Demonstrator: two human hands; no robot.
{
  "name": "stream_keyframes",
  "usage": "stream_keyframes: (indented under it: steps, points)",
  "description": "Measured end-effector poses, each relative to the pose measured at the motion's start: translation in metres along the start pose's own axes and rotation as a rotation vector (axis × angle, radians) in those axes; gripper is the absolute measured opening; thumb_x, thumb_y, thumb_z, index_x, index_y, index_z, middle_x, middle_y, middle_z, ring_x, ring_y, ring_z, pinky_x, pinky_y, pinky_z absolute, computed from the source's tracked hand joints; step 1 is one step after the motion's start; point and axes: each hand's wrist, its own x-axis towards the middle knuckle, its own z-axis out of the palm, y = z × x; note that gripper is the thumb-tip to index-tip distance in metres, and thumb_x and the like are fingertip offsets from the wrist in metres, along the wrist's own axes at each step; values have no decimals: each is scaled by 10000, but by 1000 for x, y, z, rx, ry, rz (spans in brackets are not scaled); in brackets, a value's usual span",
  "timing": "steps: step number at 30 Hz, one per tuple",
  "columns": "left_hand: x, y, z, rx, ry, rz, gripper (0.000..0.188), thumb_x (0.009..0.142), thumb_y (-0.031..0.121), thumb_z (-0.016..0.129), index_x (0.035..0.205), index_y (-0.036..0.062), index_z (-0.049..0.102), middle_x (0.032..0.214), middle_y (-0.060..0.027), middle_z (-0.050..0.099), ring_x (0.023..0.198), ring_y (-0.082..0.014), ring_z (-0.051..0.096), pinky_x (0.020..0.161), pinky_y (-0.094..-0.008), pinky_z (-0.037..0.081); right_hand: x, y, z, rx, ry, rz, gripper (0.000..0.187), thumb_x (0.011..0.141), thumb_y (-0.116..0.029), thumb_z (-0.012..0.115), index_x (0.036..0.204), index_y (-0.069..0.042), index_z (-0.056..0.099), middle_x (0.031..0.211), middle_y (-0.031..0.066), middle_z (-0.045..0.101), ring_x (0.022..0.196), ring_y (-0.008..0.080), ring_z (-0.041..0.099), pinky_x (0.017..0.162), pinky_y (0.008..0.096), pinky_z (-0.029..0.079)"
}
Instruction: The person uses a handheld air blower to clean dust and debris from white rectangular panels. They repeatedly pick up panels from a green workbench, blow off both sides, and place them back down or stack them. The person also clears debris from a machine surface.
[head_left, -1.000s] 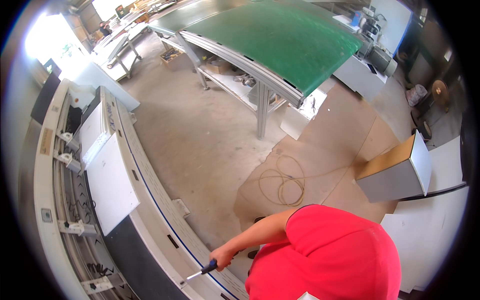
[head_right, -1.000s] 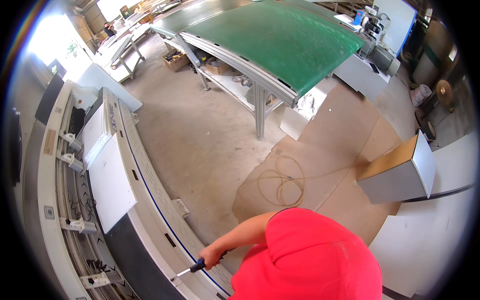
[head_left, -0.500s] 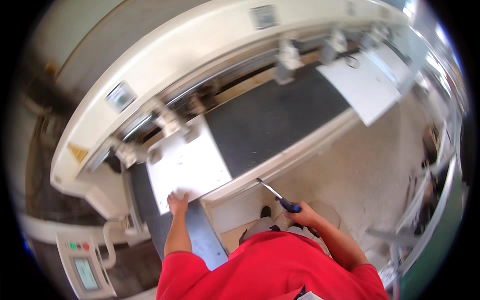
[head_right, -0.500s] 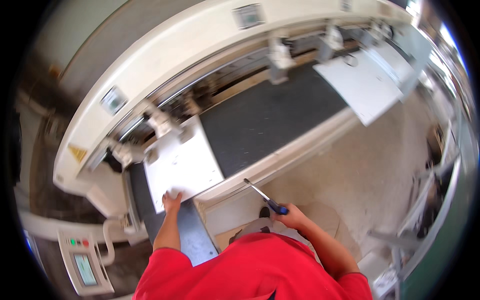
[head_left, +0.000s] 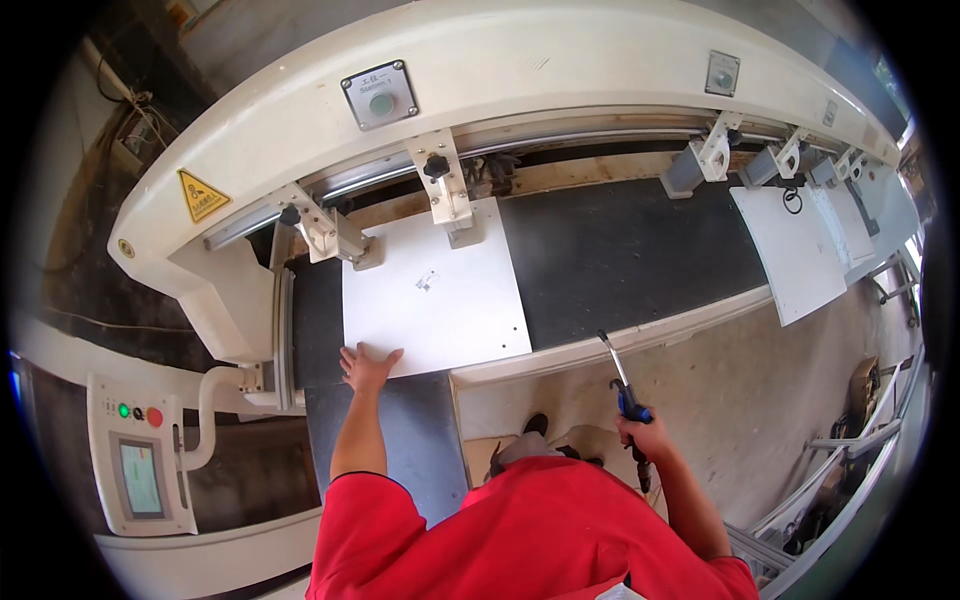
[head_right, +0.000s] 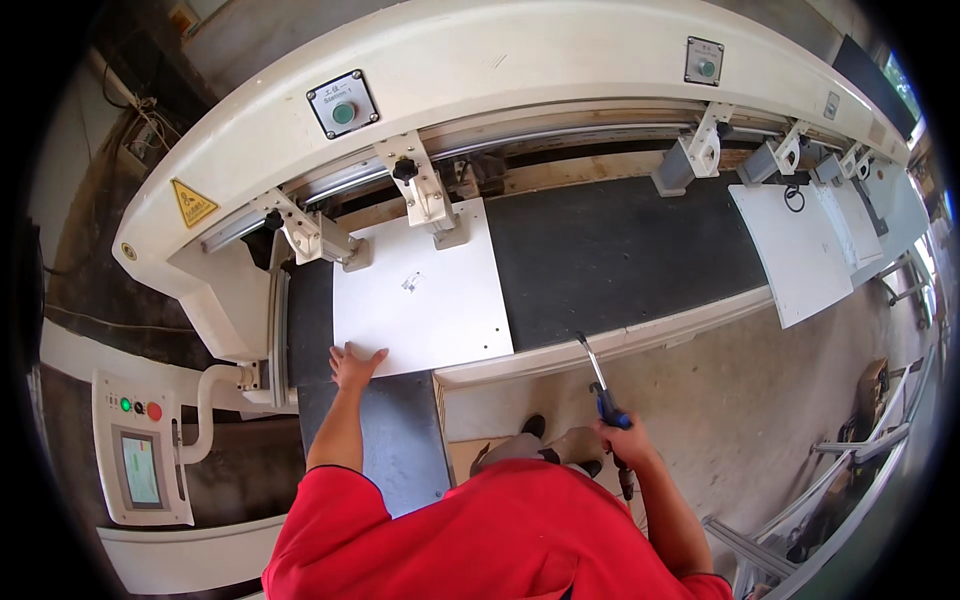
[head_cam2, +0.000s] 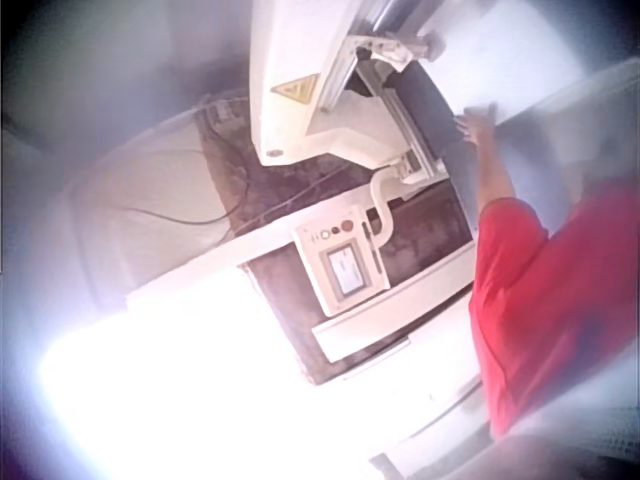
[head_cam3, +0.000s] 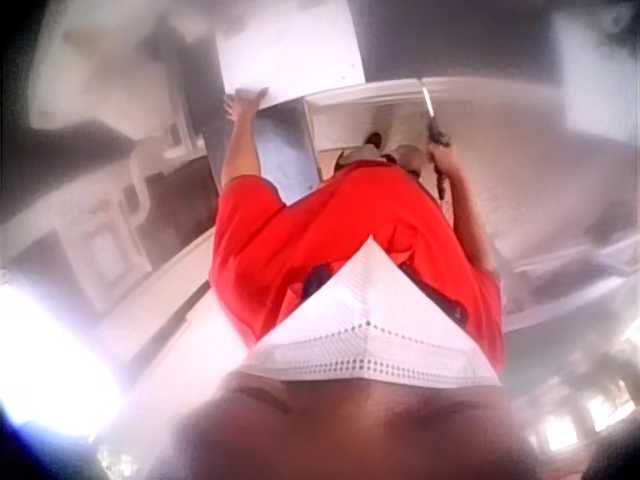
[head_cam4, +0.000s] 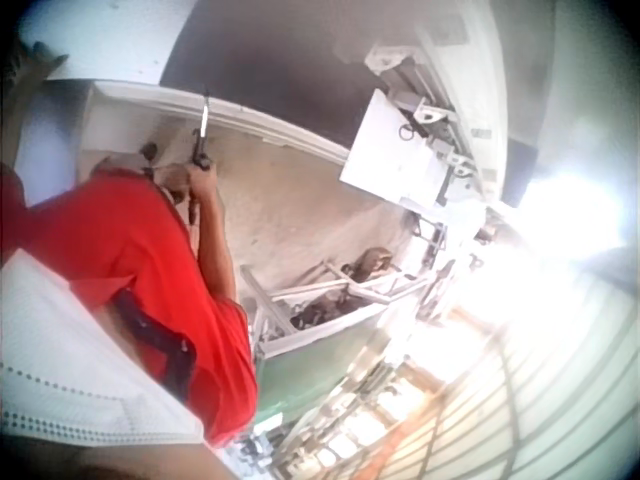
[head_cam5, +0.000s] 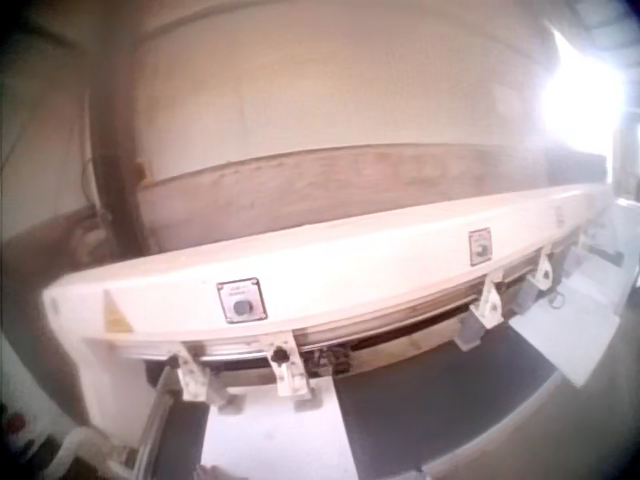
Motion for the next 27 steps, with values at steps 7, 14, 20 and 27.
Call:
stream_keyframes:
  steps: [7,14,20,27]
  points:
    - [0,2,-5,30,4,8,1187,601,796,681,1505,126,306,1586,-216,107,1420,-413,224,1105,-565,270,3,8,8,-24,-69,28,113,843,-130,682,843,-42,610,623,8,557,524,105,528,504,276,438]
    - [5,-6,1,32,24,33,1181,596,818,659,1489,117,331,1574,-236,131,1394,-428,260,1100,-542,276,5,7,11,-60,-112,13,100,848,-117,670,869,-43,607,643,9,564,541,106,538,516,276,447]
    - [2,-2,-3,34,2,23,1176,607,815,654,1494,117,322,1574,-236,125,1394,-423,263,1104,-528,271,-2,4,16,-61,-123,7,111,843,-121,669,860,-32,606,632,23,565,533,121,542,520,283,452]
    - [-1,0,-5,44,27,34,1170,611,812,656,1490,112,331,1567,-238,144,1382,-425,282,1089,-529,291,-2,11,22,-76,-176,12,94,842,-116,649,859,-36,603,640,12,557,548,108,531,521,282,441]
